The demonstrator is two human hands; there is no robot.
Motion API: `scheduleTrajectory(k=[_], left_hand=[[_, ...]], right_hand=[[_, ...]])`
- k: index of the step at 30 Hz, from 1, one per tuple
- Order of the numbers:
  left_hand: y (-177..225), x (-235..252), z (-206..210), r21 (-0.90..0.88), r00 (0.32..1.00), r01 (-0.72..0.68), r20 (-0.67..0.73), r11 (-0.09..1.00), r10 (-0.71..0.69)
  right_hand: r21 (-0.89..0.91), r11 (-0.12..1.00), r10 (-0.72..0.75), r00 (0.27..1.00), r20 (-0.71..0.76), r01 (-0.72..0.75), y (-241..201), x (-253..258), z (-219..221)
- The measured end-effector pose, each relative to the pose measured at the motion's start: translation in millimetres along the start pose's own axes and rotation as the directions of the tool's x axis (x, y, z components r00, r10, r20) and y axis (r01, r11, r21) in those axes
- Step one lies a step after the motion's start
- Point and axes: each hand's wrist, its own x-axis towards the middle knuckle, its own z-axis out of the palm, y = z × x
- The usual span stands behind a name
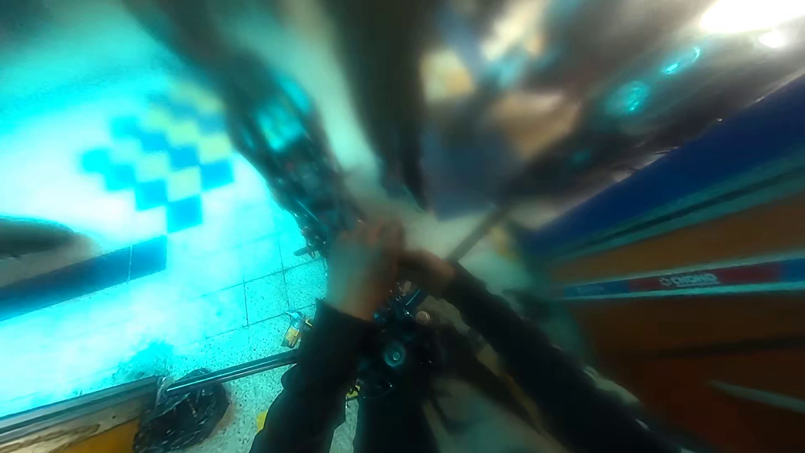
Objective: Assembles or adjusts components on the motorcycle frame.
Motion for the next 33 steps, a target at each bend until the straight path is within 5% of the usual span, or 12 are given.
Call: scheduleTrajectory(k=[5, 11, 16, 22, 33], left_hand=[[24, -16, 7, 0.125, 0.988, 0.152, -0.060, 0.980, -0.145], [-16, -19, 38, -0.386, 0.963, 0.079, -0.208, 0.919, -0.170], [-17, 4, 54, -0.447, 0.927, 0.105, -0.280, 0.888, -0.250], [-42, 7, 64, -0.674, 0.954, -0.110, -0.277, 0.731, -0.112], [-70, 31, 71, -0.870, 0.922, -0.385, -0.353, 0.307, 0.156]], right_hand=[[-0.086, 0.995, 0.050, 0.998, -0.028, -0.052, -2, 0, 1], [-0.191, 0.979, 0.062, 0.996, -0.060, -0.073, 6, 4, 14], [-0.158, 0.981, 0.098, 0.991, -0.090, -0.111, -2, 2, 14], [-0.160, 0.987, -0.058, 0.987, -0.151, 0.034, 2, -1, 23], [-0.086, 0.987, 0.116, 0.967, -0.225, -0.139, -1, 1, 34]])
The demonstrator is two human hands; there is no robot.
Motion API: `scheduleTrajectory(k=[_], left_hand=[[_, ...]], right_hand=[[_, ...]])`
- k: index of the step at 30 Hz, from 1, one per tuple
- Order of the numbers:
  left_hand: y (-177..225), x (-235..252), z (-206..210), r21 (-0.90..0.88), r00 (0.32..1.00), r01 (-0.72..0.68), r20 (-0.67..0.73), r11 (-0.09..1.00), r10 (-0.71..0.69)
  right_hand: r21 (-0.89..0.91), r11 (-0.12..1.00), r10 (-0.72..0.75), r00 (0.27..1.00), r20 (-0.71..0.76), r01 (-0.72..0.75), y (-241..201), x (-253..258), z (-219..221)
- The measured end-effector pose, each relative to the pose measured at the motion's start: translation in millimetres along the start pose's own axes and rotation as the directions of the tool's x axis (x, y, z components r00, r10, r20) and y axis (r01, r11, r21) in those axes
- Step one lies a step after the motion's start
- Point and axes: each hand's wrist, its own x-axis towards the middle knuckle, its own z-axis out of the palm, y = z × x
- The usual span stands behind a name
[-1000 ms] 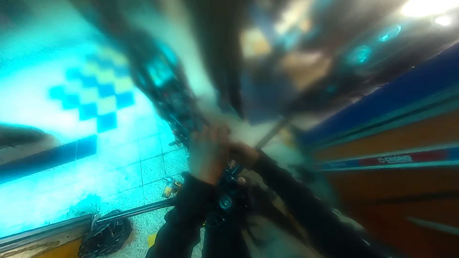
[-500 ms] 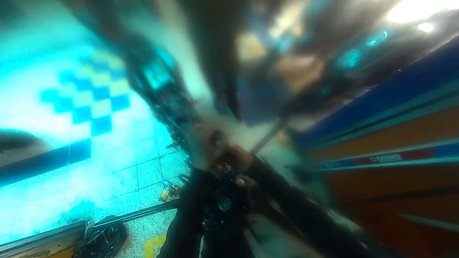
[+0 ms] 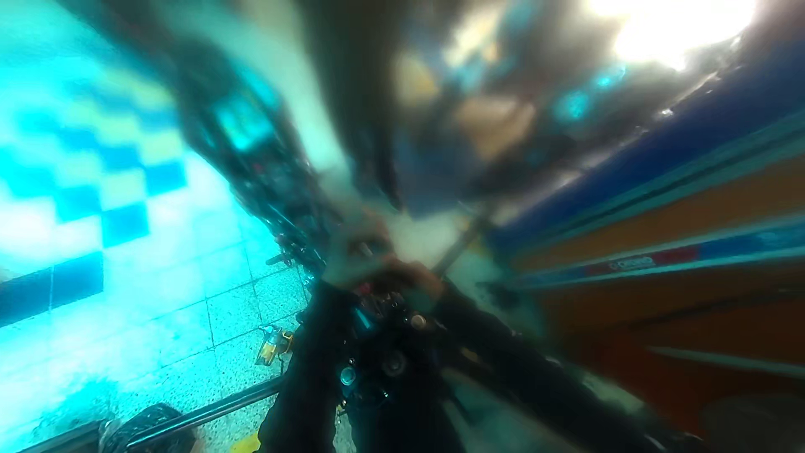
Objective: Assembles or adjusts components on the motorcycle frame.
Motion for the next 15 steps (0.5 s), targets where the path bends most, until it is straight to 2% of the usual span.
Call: scheduleTrajectory(k=[4, 7, 10, 12, 15], left_hand=[[11, 3, -3, 0.044, 0.998, 0.056, 0.030, 0.997, -0.057], [40, 0, -4, 0.224, 0.991, 0.127, 0.021, 0.966, -0.135], [72, 12, -1, 0.456, 0.998, 0.060, -0.028, 0.888, -0.053], [89, 12, 10, 0.576, 0.999, 0.044, -0.029, 0.816, -0.034], [98, 6, 26, 0.698, 0.990, 0.097, 0.006, 0.709, -0.141]], right_hand=[[-0.017, 1.000, 0.016, 1.000, -0.010, -0.016, -2, 0, 1], [0.012, 0.998, -0.065, 0.998, -0.020, 0.065, -8, 2, -3], [0.079, 0.974, -0.211, 0.976, -0.050, 0.214, -25, -1, -8], [0.089, 0.976, -0.199, 0.980, 0.020, 0.196, -37, -9, -16], [0.077, 0.989, -0.136, 0.985, 0.106, 0.129, -23, -22, -26]])
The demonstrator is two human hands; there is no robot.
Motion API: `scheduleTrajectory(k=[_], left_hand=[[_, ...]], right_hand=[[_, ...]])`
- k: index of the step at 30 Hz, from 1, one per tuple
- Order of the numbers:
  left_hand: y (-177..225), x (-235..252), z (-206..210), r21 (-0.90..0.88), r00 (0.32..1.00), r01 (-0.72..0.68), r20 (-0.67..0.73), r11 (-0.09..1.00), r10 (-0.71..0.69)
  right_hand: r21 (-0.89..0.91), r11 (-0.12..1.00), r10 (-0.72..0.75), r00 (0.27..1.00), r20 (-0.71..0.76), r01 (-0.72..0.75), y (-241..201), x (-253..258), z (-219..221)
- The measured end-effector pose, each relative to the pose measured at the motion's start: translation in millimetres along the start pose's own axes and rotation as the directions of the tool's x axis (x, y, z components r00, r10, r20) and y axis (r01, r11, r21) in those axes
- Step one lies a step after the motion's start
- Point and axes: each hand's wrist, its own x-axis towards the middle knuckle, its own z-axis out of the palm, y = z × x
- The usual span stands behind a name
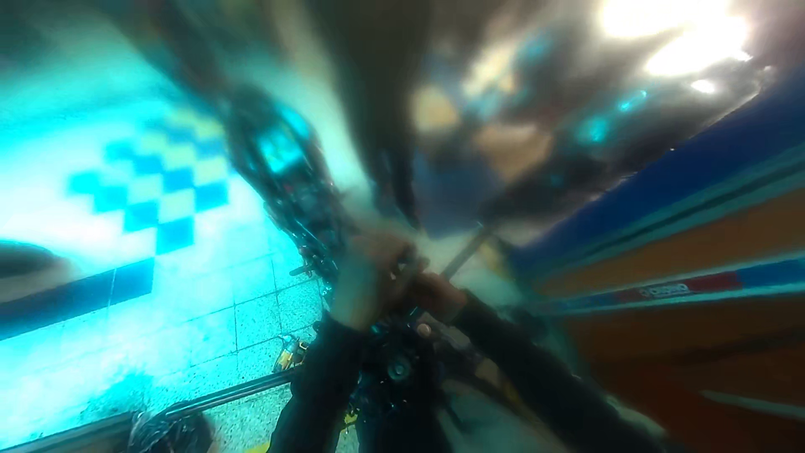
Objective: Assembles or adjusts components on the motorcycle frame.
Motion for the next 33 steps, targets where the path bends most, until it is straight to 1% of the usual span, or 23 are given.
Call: scheduleTrajectory(k=[3, 5, 7, 8, 10, 12, 13, 17, 19, 21, 24, 27, 29, 32, 33], left_hand=[[6, -11, 11, 0.133, 0.988, 0.075, 0.126, 0.988, -0.091], [8, -17, 17, 0.212, 0.979, 0.098, 0.156, 0.972, -0.133], [10, -20, 17, 0.261, 0.976, 0.092, 0.166, 0.961, -0.139], [12, -19, 15, 0.265, 0.979, 0.082, 0.157, 0.961, -0.127], [20, -15, 10, 0.266, 0.987, 0.065, 0.127, 0.962, -0.102], [26, -11, 7, 0.282, 0.987, 0.062, 0.123, 0.958, -0.100], [26, -11, 8, 0.287, 0.986, 0.070, 0.127, 0.955, -0.110], [15, -16, 17, 0.324, 0.986, 0.116, 0.076, 0.939, -0.148], [18, -18, 18, 0.378, 0.984, 0.133, 0.057, 0.916, -0.166], [31, -17, 17, 0.443, 0.976, 0.171, 0.048, 0.880, -0.214], [51, -15, 16, 0.559, 0.935, 0.261, 0.057, 0.787, -0.351], [67, -14, 12, 0.609, 0.897, 0.277, 0.112, 0.743, -0.427], [75, -11, 13, 0.628, 0.889, 0.268, 0.131, 0.731, -0.438], [80, -15, 17, 0.639, 0.913, 0.245, 0.102, 0.730, -0.395], [84, -15, 16, 0.638, 0.907, 0.249, 0.111, 0.729, -0.407]], right_hand=[[-0.010, 1.000, -0.011, 0.998, -0.056, 0.010, 26, -13, 5], [-0.046, 0.998, -0.036, 0.993, -0.113, 0.031, 39, -15, 12], [-0.030, 0.999, -0.033, 0.992, -0.122, 0.030, 41, -14, 15], [-0.005, 0.999, -0.038, 0.992, -0.119, 0.038, 38, -15, 15], [0.017, 0.995, -0.098, 0.987, -0.129, 0.101, 31, -15, 16], [-0.003, 0.987, -0.159, 0.977, -0.140, 0.161, 30, -13, 17], [-0.008, 0.986, -0.168, 0.976, -0.136, 0.168, 31, -12, 16], [0.009, 0.995, -0.094, 0.990, -0.103, 0.096, 34, -7, 16], [-0.007, 0.998, -0.063, 0.993, -0.096, 0.063, 30, -7, 17], [-0.005, 0.998, -0.069, 0.993, -0.101, 0.068, 29, -7, 18], [0.037, 0.997, -0.059, 0.993, -0.107, 0.063, 22, -8, 19], [0.050, 0.997, -0.055, 0.992, -0.117, 0.061, 16, -10, 20], [0.042, 0.997, -0.061, 0.992, -0.110, 0.066, 17, -11, 18], [0.048, 0.996, -0.069, 0.994, -0.090, 0.073, 23, -12, 15], [0.051, 0.995, -0.080, 0.993, -0.083, 0.084, 26, -12, 15]])
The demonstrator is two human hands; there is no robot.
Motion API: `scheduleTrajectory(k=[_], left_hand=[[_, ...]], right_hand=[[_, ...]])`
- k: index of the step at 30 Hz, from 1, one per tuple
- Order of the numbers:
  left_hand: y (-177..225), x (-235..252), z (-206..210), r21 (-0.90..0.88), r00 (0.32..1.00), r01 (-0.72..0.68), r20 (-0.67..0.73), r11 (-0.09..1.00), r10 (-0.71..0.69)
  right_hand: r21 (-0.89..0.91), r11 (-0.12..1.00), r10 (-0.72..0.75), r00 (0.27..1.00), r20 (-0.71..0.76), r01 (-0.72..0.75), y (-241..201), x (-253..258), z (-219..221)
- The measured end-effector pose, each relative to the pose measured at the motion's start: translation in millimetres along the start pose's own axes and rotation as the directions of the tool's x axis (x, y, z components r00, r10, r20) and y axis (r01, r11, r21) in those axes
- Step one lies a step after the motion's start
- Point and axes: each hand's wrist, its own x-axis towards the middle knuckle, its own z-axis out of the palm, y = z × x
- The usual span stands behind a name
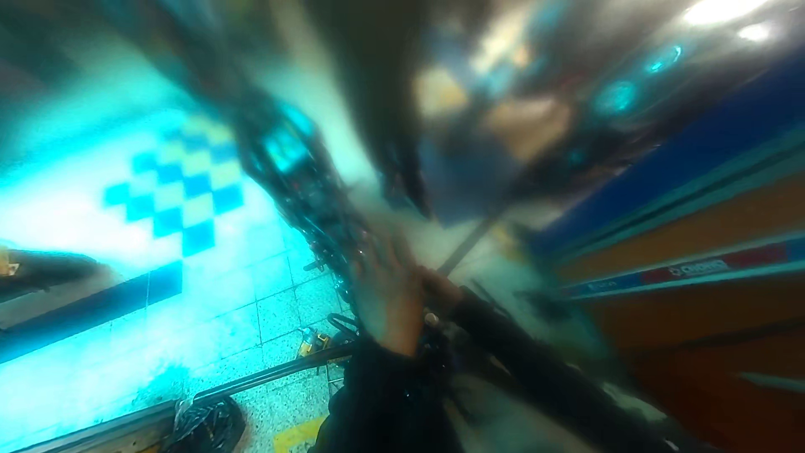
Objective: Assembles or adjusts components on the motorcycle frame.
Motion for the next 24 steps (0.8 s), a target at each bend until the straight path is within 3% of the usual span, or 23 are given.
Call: scheduleTrajectory(k=[3, 7, 9, 10, 12, 14, 15, 16, 17, 21, 24], left_hand=[[3, -1, -14, 0.006, 0.988, 0.024, 0.153, 1.000, -0.025], [6, 4, -21, -0.011, 0.979, 0.074, 0.191, 0.997, -0.070], [2, 16, -26, 0.113, 0.964, 0.046, 0.255, 0.993, -0.074], [-5, 20, -13, 0.172, 0.978, 0.001, 0.204, 0.985, -0.037], [-27, 28, 41, 0.258, 0.996, -0.048, -0.058, 0.965, 0.065], [-24, 34, 44, 0.242, 0.998, -0.040, -0.036, 0.969, 0.050], [-15, 37, 25, 0.198, 0.995, -0.023, 0.102, 0.980, 0.003], [-4, 42, -7, 0.157, 0.935, 0.010, 0.350, 0.988, -0.065], [-7, 45, -18, 0.073, 0.910, 0.009, 0.413, 0.997, -0.038], [-57, 44, 5, -0.239, 0.922, -0.230, 0.257, 0.943, 0.290], [-93, 56, 26, -0.529, 0.837, -0.441, 0.050, 0.725, 0.545]], right_hand=[[0.008, 1.000, 0.017, 1.000, 0.022, -0.017, 4, -3, -2], [0.004, 0.996, 0.086, 0.994, 0.067, -0.086, 0, 1, -3], [-0.004, 0.999, 0.051, 0.994, 0.093, -0.051, 1, 3, -2], [-0.001, 1.000, 0.027, 0.995, 0.100, -0.027, 2, 4, -2], [0.018, 1.000, 0.004, 0.993, 0.117, -0.006, 4, 3, -4], [0.060, 0.998, 0.029, 0.993, 0.118, -0.036, 4, 1, -7], [0.075, 0.996, 0.048, 0.993, 0.111, -0.057, 2, 0, -7], [0.080, 0.993, 0.073, 0.991, 0.109, -0.082, 0, -1, -8], [0.081, 0.991, 0.099, 0.989, 0.114, -0.108, -1, -1, -8], [0.038, 0.989, 0.137, 0.978, 0.159, -0.144, 14, 0, -4], [0.004, 0.990, 0.138, 0.970, 0.201, -0.142, 14, 5, -5]])
